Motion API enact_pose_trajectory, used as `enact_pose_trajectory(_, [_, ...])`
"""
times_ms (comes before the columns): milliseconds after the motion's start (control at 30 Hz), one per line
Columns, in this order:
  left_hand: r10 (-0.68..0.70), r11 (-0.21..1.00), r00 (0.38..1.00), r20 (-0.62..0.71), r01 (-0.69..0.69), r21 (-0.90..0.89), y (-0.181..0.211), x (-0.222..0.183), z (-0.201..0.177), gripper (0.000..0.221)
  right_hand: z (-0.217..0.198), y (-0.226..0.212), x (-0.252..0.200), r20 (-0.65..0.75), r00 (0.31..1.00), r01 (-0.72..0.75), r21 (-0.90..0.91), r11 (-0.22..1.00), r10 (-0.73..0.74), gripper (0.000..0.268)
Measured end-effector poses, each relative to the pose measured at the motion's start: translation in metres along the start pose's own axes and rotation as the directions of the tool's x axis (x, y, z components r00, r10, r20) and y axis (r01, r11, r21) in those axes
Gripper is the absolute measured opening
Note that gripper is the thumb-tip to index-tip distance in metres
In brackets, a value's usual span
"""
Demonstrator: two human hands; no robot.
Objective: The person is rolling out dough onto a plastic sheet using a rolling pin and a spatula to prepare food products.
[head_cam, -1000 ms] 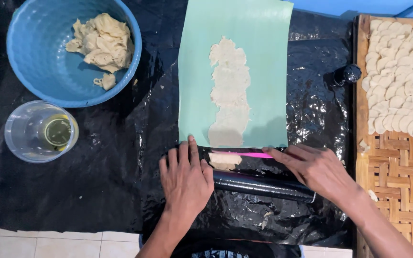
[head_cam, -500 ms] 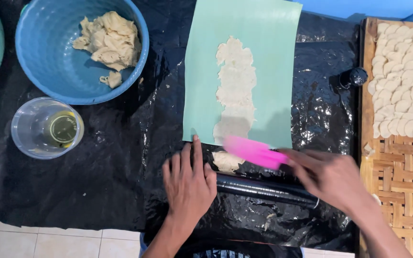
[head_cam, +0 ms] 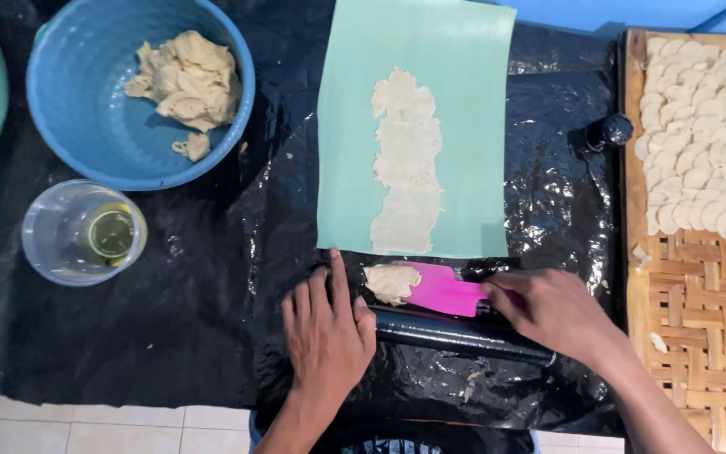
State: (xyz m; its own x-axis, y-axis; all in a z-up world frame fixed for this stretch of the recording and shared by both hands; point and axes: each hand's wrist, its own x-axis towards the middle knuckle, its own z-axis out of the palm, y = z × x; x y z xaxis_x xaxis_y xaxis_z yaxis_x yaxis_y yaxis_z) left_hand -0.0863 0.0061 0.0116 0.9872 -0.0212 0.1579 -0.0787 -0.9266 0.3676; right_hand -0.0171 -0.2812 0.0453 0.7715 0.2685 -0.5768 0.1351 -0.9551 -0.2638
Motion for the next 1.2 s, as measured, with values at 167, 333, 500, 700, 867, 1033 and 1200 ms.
enact_pose_trajectory(167, [-0.038,0.995,0.999,-0.034,0.035,-0.088,-0.004,-0.014,0.005,0.071,0.006,-0.003,0.007,-0.103,0.988,0.135,0.233,0.963,-0.113,0.031])
enact_pose_trajectory(333, [-0.035,0.994,0.999,-0.036,0.031,-0.104,-0.011,-0.03,0.016,0.067,0.027,0.042,0.001,-0.146,0.985,0.146,0.404,0.903,-0.093,0.031])
enact_pose_trajectory(500, [-0.037,0.996,0.998,-0.053,0.032,-0.085,-0.007,-0.025,0.013,0.062,0.006,0.057,-0.022,-0.397,0.91,0.034,0.361,0.932,0.121,0.033])
enact_pose_trajectory(700, [0.012,1.0,0.998,-0.065,-0.013,-0.008,-0.002,-0.012,0.005,0.056,-0.029,0.052,-0.019,-0.447,0.884,-0.134,0.033,0.99,0.135,0.04])
enact_pose_trajectory(867, [0.01,1.0,0.998,-0.065,-0.011,-0.011,0.002,-0.009,0.003,0.055,-0.064,0.018,-0.028,-0.45,0.892,-0.149,-0.198,0.969,0.045,0.04])
enact_pose_trajectory(1033, [0.002,1.0,0.999,-0.041,-0.002,0.01,0.002,-0.008,0.004,0.051,-0.071,0.01,-0.038,-0.405,0.913,-0.16,-0.463,0.872,-0.048,0.048])
enact_pose_trajectory(1200, [0.006,1.0,1.0,-0.028,-0.006,0.023,0.002,-0.005,0.005,0.047,-0.065,0.025,-0.04,-0.363,0.931,-0.236,-0.523,0.819,0.036,0.053])
